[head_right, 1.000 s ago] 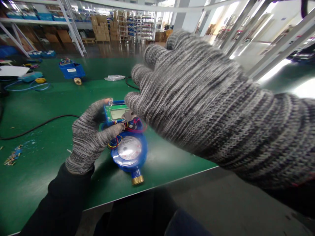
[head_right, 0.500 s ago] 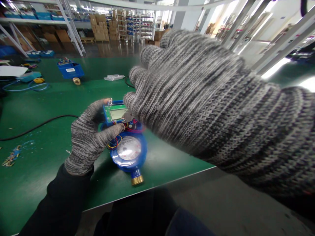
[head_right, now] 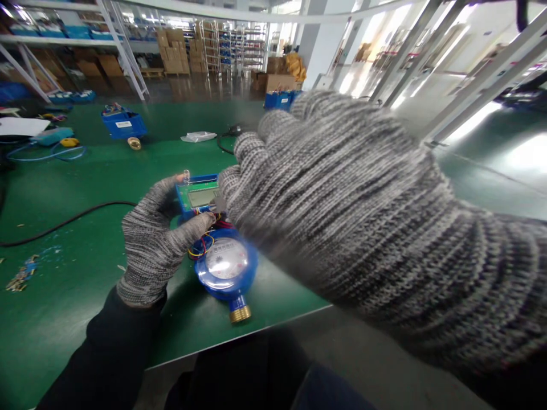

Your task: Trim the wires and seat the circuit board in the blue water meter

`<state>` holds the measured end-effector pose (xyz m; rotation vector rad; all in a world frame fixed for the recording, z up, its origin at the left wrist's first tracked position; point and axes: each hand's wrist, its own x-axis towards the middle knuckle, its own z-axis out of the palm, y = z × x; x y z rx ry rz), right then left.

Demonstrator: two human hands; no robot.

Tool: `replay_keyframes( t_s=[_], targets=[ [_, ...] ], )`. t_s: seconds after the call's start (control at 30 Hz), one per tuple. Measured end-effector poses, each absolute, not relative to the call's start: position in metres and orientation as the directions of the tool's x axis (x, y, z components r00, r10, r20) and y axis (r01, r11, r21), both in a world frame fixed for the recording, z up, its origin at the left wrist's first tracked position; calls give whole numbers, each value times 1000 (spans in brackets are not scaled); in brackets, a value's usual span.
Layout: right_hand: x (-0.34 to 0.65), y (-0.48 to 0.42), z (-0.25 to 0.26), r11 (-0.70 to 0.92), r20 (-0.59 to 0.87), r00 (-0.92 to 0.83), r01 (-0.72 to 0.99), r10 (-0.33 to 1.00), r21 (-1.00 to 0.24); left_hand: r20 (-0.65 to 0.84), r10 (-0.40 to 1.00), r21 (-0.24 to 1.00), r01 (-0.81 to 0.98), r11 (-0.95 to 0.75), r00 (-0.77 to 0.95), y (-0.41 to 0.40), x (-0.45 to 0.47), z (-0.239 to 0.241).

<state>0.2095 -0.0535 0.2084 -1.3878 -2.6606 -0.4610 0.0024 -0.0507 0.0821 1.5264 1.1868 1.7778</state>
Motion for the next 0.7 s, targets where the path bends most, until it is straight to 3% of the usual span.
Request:
replay_keyframes(
  t_s=[0.1, 0.17, 0.37, 0.57, 0.7],
  targets=[
    [200, -56, 215, 494, 182, -723, 611, 667, 618, 508, 829, 861, 165, -481, -234, -51, 2, 82],
    [196, -56, 216, 439, 132, -709, 560, 692, 703, 506, 832, 862, 169, -478, -229, -51, 2, 83],
    [198, -53, 213, 392, 86, -562, 670, 823, 630, 490, 843, 872, 147, -468, -222, -53, 3, 85],
    [213, -48, 197, 464, 323, -717, 664, 618, 586, 489, 846, 872, 135, -470, -213, -52, 4, 84],
    [217, -41, 189, 503, 355, -659, 743, 663, 441, 499, 840, 866, 142, -479, -212, -52, 4, 84]
  ],
)
